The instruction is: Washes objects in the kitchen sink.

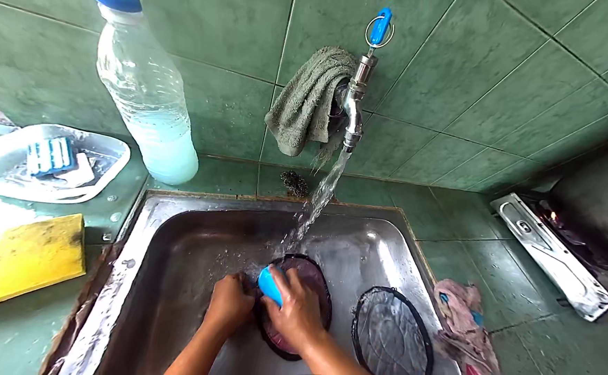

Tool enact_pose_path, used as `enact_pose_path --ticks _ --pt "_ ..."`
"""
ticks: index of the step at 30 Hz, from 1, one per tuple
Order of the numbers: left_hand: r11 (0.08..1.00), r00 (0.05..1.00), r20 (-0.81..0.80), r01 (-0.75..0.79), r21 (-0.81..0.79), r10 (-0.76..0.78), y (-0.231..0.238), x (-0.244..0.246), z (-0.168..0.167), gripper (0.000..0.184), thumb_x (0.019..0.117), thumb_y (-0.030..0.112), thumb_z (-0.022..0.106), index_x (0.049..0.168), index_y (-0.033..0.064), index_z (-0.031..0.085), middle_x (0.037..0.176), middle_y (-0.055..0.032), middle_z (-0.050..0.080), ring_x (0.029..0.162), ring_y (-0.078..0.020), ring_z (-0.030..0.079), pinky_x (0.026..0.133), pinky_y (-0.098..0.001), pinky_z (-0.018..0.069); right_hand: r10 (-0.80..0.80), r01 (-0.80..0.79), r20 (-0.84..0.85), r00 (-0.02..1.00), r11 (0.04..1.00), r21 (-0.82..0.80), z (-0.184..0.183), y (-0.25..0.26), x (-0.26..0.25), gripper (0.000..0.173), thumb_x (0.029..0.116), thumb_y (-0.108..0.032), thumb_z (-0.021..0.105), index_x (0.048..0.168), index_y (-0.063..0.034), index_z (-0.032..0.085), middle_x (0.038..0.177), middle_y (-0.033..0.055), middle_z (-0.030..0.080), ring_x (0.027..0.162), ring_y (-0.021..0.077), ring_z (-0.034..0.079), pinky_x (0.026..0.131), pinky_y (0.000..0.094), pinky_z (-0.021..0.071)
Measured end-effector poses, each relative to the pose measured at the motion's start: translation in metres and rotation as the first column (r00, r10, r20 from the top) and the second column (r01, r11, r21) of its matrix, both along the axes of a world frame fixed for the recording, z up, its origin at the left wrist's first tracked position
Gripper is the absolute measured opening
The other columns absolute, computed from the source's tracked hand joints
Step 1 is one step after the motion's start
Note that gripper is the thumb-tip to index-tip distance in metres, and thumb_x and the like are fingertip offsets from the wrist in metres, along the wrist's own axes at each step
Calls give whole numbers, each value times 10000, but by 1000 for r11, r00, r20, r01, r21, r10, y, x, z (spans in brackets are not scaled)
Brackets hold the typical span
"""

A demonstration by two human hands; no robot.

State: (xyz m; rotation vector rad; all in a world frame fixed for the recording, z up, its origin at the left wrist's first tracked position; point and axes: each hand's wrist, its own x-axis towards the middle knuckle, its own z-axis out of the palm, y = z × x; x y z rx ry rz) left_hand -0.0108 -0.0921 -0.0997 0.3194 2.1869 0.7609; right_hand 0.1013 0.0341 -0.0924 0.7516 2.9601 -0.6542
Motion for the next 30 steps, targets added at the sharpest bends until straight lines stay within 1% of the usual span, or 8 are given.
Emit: enact_pose_path --ticks 6,10,14,17,20,22,27,30 --pt "998 998 46 -48 46 46 2 2 2 229 918 218 756 1009 19 689 909 -149 710 792 -270 720 786 -484 603 -236 236 104 966 972 11 17 61 -18 636 950 -425 675 1525 -201 518 1437 188 581 1202 348 648 986 518 539" --pt "1000 1000 -5 -26 16 26 0 2 1 169 884 158 708 978 17 697 928 -157 707 870 -302 698 822 -521 550 -23 23 -26 999 1000 -2 -4 -11 2 588 895 -384 714 1454 -234 611 1275 185 666 1031 335 708 818 510 601" --pt "993 996 15 -88 74 88 0 10 -1 215 939 216 726 1011 17 689 897 -141 714 783 -268 720 784 -483 600 -264 262 37 964 964 51 1 56 -2 643 938 -442 679 1512 -191 535 1405 193 601 1134 337 682 927 509 572" --pt "999 1000 1 -21 25 21 4 21 7 256 970 220 677 1043 -25 678 977 -203 706 920 -343 711 866 -537 565 -357 355 89 930 934 47 24 75 -7 672 945 -449 673 1532 -175 492 1407 202 592 1161 354 666 945 522 555" --pt "970 967 149 223 -92 -208 -4 32 20 353 971 276 662 1040 -67 710 1070 -262 714 1065 -412 686 961 -599 513 -345 359 155 926 930 -72 28 39 18 707 941 -437 688 1522 -98 471 1376 213 613 1178 363 660 973 542 541" --pt "929 931 197 338 -150 -307 -3 32 25 421 961 352 679 1036 -61 710 1069 -251 720 1055 -395 698 941 -587 531 -312 317 125 942 948 -27 12 26 22 705 936 -435 692 1533 -125 480 1379 217 607 1110 363 691 905 527 573" --pt "975 993 -67 86 -204 -102 18 0 28 543 900 432 751 1137 -50 675 1193 -270 668 1179 -437 630 981 -615 504 92 -100 -74 993 989 -110 -10 44 -27 610 910 -428 711 1467 -215 584 1388 124 629 1218 280 646 1005 483 545" --pt "974 996 -72 38 -223 -55 20 -14 19 528 885 455 762 1090 -27 691 1171 -247 679 1168 -417 638 967 -609 511 138 -142 -42 990 984 -109 -3 40 -46 607 925 -452 681 1483 -242 570 1398 111 630 1254 273 626 1038 477 521"
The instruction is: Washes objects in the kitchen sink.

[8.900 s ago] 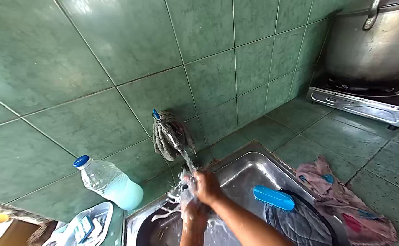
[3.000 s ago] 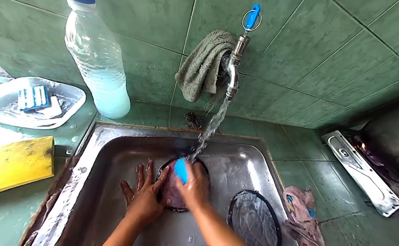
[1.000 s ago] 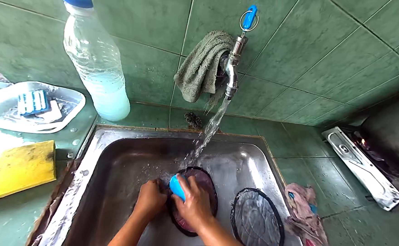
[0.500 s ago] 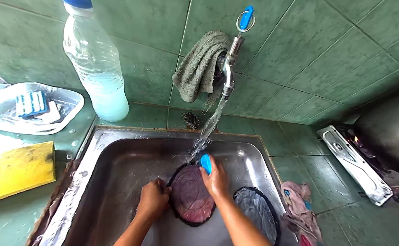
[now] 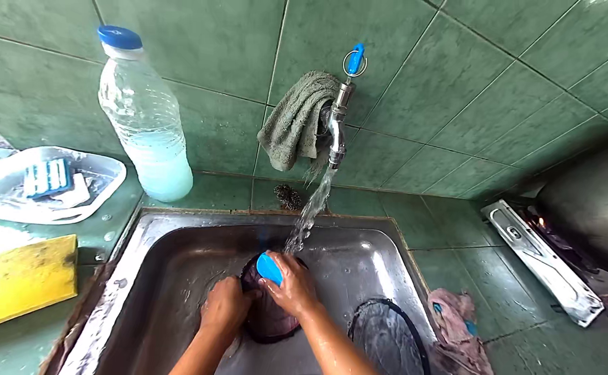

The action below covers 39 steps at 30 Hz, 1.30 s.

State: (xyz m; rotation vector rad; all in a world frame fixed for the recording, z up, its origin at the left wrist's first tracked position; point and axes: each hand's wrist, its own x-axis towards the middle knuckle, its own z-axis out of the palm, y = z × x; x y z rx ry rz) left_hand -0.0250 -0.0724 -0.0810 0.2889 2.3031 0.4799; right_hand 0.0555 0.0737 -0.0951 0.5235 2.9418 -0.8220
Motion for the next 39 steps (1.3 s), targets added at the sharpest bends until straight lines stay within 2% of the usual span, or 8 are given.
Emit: enact_pose_path --ticks 9,15,21,25,29,33,37,39 --pt "1000 1000 -2 22 -8 -22 -5 1 -4 476 929 494 684 1078 42 709 1127 -211 702 1121 -395 663 922 -629 513 -469 460 47 882 878 131 8 10 25 649 940 -428 686 1514 -170 526 1385 188 614 1129 333 685 916 503 572" --pt "998 998 16 55 16 -56 -15 -6 -12 424 931 443 690 1065 41 710 1106 -205 707 1094 -390 673 915 -615 525 -214 217 -44 976 972 91 -6 -24 11 614 914 -439 689 1467 -190 591 1375 168 638 1184 323 665 975 517 549" --pt "1000 1000 20 11 24 -12 -10 0 -10 455 919 464 715 1084 40 703 1089 -208 708 1066 -384 682 913 -617 525 -471 471 -13 882 880 66 3 4 10 648 931 -404 706 1487 -114 543 1361 203 627 1139 347 681 941 528 563" --pt "1000 1000 -4 24 13 -24 -12 -1 -11 325 888 309 703 1083 49 706 1106 -204 708 1081 -385 681 892 -623 531 -202 204 -59 978 978 36 -5 -51 6 603 924 -429 685 1468 -187 591 1352 172 647 1126 321 689 916 509 576" --pt "996 1000 -7 10 89 -10 -18 -1 -19 439 914 457 732 1002 29 694 960 -187 712 931 -366 703 841 -594 546 -371 385 -127 920 915 116 -15 13 29 616 907 -422 717 1445 -142 609 1339 176 663 1142 324 693 933 521 576" --pt "997 1000 -7 23 79 -22 -15 0 -8 424 937 440 705 1086 44 697 1067 -208 708 1056 -391 679 907 -611 521 -598 581 -11 801 773 255 9 79 84 667 919 -414 728 1494 -139 531 1319 208 652 1096 381 695 897 575 570" --pt "891 985 20 -166 423 174 8 -2 20 336 961 321 714 1110 21 707 1052 -189 708 1035 -340 673 944 -567 505 -544 535 -34 838 809 243 40 72 112 628 910 -380 726 1441 -76 584 1535 289 447 1406 496 434 1081 665 392" --pt "800 977 42 -195 567 208 30 -6 44 299 959 301 715 1053 18 692 979 -153 688 949 -288 657 888 -524 513 -514 519 -143 846 855 -3 51 47 98 553 969 -336 677 1391 13 599 1458 279 532 1323 430 552 1087 561 471"
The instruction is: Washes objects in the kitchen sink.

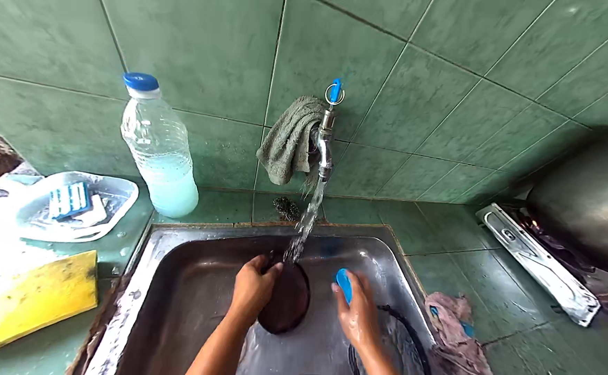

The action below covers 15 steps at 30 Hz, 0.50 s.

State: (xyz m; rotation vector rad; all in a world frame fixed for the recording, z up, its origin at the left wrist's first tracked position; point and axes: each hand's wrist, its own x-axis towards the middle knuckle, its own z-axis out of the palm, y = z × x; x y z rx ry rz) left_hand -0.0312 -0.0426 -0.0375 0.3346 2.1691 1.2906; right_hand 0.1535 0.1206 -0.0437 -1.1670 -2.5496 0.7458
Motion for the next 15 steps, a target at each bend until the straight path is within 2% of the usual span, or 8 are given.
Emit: enact_pose_path --ticks 2,3,5,6,8,10,13,15 --pt "995 996 -74 55 80 -49 18 -6 29 276 963 297 704 1024 30 669 909 -115 665 870 -249 642 835 -484 517 -67 -19 -173 983 891 -453 12 -26 -26 530 1081 -324 505 1447 59 498 1382 268 599 1223 356 640 1033 475 531" --pt "990 988 -121 106 97 -94 24 -8 43 270 960 297 706 1040 41 669 895 -98 674 850 -233 653 825 -469 530 -164 -34 -206 965 698 -716 18 -36 -39 592 1120 -411 357 1513 29 401 1407 290 557 1215 387 626 990 512 539" --pt "968 966 -173 216 127 -193 31 -10 64 283 956 274 708 1107 43 643 881 -92 672 810 -216 657 798 -448 544 -295 -144 -204 933 213 -966 26 -44 -62 894 988 -766 86 1633 -155 187 1562 273 409 1350 461 503 1006 652 465" --pt "957 961 -164 249 148 -225 31 -9 70 305 955 257 708 1154 40 628 908 -99 680 821 -215 667 808 -442 556 -366 -231 -250 896 94 -968 27 -45 -73 996 906 -860 44 1618 -188 223 1522 258 458 1306 448 533 956 660 479" --pt "949 984 -80 177 262 -162 30 -3 69 284 944 207 711 1144 27 622 922 -101 680 825 -204 671 796 -418 563 -541 -472 -438 718 85 -878 30 -47 -94 952 914 -853 103 1407 -128 474 1183 161 681 1038 284 686 837 495 591" --pt "909 991 131 -47 414 -8 25 5 60 176 968 123 678 1068 -12 627 900 -114 671 811 -200 667 773 -394 571 -600 -659 -601 528 157 -735 34 -46 -111 749 1032 -679 216 1320 -53 507 1113 126 716 1020 218 712 881 403 607" --pt "843 872 486 -307 441 63 15 12 52 149 1045 105 546 1037 -28 611 852 -135 690 776 -221 689 733 -409 590 -482 -694 -714 507 263 -670 45 -46 -128 334 1085 -180 361 1280 51 503 1186 201 724 1099 267 718 954 390 586" --pt "840 824 559 -365 402 90 13 13 43 202 1058 150 522 1037 -20 629 823 -132 700 747 -211 693 712 -397 592 -380 -614 -744 550 421 -668 54 -49 -139 183 1007 -13 497 1129 86 590 984 193 752 921 238 743 840 356 607"
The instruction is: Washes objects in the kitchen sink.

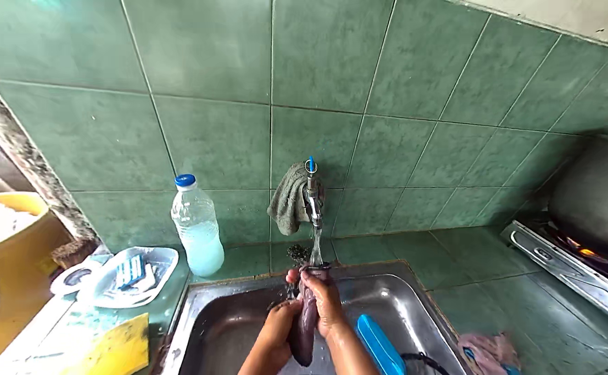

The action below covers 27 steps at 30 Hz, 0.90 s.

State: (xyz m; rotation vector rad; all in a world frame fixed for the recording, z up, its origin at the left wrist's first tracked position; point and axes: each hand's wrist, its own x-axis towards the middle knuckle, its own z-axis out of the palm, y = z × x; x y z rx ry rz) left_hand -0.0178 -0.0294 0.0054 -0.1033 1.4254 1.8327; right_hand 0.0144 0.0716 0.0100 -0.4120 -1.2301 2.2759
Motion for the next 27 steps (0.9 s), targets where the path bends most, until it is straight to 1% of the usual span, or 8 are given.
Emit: enact_pose_path --ticks 5,8,11,15,17,19,21,27 --pt "824 999 -10 -31 566 45 1 13 -38 793 1036 661 126 1575 90 230 1408 -121 588 1255 -221 603 1006 -431 535 -455 470 202 867 882 -34 20 -12 -28 230 1010 -78 628 1207 31 577 826 111 644 655 141 623 609 275 555" --pt "504 929 351 -359 785 115 14 25 -20 920 845 811 536 1435 107 493 1229 -159 700 1156 -311 674 985 -511 554 -567 573 136 813 820 -8 19 -18 -21 386 1053 -287 574 1295 12 543 1106 147 629 968 182 625 883 380 542" --pt "587 924 355 -368 721 142 28 14 15 633 1076 554 306 1026 27 652 917 -147 733 867 -241 735 798 -422 626 -442 501 -234 866 778 381 12 -29 4 192 958 -128 607 1024 44 664 982 87 698 988 125 675 936 302 565" --pt "644 956 192 -4 765 -222 25 -2 75 471 1067 195 211 953 47 643 868 -72 752 778 -125 737 672 -228 590 -110 383 -367 924 238 893 59 -34 45 218 989 -219 620 973 -56 765 994 94 769 1080 195 700 1090 407 465" --pt "417 859 -34 281 864 -510 38 -21 68 275 974 152 452 976 4 684 876 -82 732 746 -115 709 657 -214 579 33 430 -429 903 -62 901 58 -27 47 172 969 -270 658 940 -149 777 896 38 756 998 201 708 1037 414 509" --pt "154 566 -469 733 662 -678 54 -48 70 257 973 359 633 1072 145 736 826 55 699 693 -27 659 655 -189 554 165 482 -453 876 -296 825 55 -19 46 188 976 -238 628 830 -178 731 748 6 672 887 200 663 993 362 487" --pt "143 354 -557 911 386 -751 55 -51 95 194 961 377 637 1007 208 722 706 96 653 591 -9 619 578 -189 540 261 449 -366 893 -475 757 60 -14 53 220 969 -162 597 793 -160 729 721 6 660 843 201 652 960 334 478" --pt "277 -14 -479 800 -532 -878 56 -17 119 268 1059 288 541 1136 43 617 648 -7 547 507 -96 532 539 -286 509 165 -240 492 855 -714 657 37 -12 67 347 1054 -170 505 1036 97 726 1119 253 727 1160 380 675 1055 468 499"
